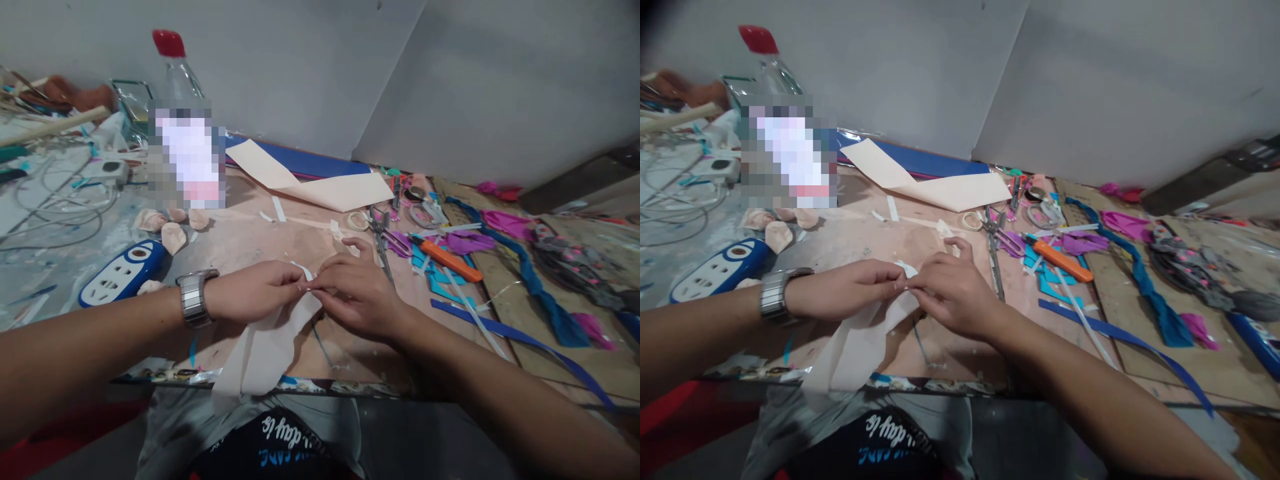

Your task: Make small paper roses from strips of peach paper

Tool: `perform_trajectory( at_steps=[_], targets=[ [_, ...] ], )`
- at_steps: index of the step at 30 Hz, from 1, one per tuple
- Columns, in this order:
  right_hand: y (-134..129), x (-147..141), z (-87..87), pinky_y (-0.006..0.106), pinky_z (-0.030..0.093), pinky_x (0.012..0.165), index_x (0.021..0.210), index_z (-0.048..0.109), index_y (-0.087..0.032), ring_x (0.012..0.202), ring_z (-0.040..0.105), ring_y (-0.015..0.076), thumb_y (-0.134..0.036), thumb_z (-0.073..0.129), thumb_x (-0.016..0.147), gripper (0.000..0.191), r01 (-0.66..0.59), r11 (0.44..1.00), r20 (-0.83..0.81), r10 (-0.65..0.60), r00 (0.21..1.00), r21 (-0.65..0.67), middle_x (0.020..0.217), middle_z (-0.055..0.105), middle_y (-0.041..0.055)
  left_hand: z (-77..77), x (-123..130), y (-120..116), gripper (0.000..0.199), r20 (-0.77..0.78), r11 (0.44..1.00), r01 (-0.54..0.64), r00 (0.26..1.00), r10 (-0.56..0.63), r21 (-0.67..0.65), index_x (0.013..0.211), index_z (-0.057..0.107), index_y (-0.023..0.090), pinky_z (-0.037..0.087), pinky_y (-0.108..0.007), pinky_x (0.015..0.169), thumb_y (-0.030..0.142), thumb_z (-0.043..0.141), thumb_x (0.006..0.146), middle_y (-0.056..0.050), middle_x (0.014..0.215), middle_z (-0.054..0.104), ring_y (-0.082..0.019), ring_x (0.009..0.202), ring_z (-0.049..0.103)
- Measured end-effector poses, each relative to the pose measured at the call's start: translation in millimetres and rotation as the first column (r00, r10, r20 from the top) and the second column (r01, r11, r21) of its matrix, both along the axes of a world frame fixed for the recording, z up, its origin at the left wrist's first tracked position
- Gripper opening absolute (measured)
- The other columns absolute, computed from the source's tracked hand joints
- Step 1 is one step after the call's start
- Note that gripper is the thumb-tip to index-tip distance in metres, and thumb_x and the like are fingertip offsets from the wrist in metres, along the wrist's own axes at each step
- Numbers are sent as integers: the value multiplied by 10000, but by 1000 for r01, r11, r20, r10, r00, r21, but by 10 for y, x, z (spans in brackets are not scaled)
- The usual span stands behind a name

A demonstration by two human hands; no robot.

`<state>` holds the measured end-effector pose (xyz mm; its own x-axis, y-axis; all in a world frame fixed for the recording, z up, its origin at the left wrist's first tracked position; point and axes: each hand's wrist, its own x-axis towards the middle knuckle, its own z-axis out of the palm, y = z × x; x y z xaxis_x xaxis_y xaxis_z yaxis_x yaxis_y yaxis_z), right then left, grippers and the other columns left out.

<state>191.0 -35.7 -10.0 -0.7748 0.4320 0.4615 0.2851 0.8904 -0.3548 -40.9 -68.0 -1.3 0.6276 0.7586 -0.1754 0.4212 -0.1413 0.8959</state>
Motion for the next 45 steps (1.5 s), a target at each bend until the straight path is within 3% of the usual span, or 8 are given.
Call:
perform_trajectory(
  at_steps=[5,14,25,31,40,45],
  targets=[
    [-15,-6,8,494,249,1139,1007,746,-253,883,724,189,-198,667,955,109,24,1000,14,-23,1000,-11,864,798,-13,31,13,-1,291,-10,999,-28,1000,27,-25,853,599,162,390,-273,710,359,455,1012,7,788,585,-143,748,515],
    [-13,-23,9,483,279,1106,970,725,-241,889,699,198,-227,641,972,85,62,997,26,-61,998,-48,856,779,-3,23,2,-7,298,-54,990,-74,995,81,116,800,601,162,347,-262,652,340,473,1002,18,722,571,-127,692,500],
    [-94,-56,73,552,200,1122,882,634,-235,1159,592,276,-183,554,949,117,101,984,120,-83,989,-148,855,719,9,126,81,-144,252,-159,946,-83,977,138,312,827,654,170,334,-275,652,284,500,992,-1,729,656,-133,665,532],
    [-45,-32,12,520,288,1077,947,655,-236,1157,590,280,-235,623,957,34,138,978,40,-133,990,-157,954,738,37,92,74,-127,343,-223,902,-56,961,165,427,918,682,173,353,-291,693,392,452,1049,-39,838,714,-167,742,591],
    [-61,-39,23,519,336,1038,864,588,-235,1136,591,283,-176,568,879,64,69,976,10,-68,998,-206,907,659,36,33,98,-162,351,-238,845,-10,958,161,534,898,686,184,336,-282,664,394,458,1063,-36,821,718,-169,742,602],
    [-50,-39,20,518,337,1039,862,598,-235,1117,604,281,-204,598,901,50,100,979,-8,-103,995,-179,905,683,40,50,91,-147,360,-209,852,-32,964,164,522,913,684,185,356,-272,666,406,446,1067,-30,818,717,-161,729,599]
  ],
)
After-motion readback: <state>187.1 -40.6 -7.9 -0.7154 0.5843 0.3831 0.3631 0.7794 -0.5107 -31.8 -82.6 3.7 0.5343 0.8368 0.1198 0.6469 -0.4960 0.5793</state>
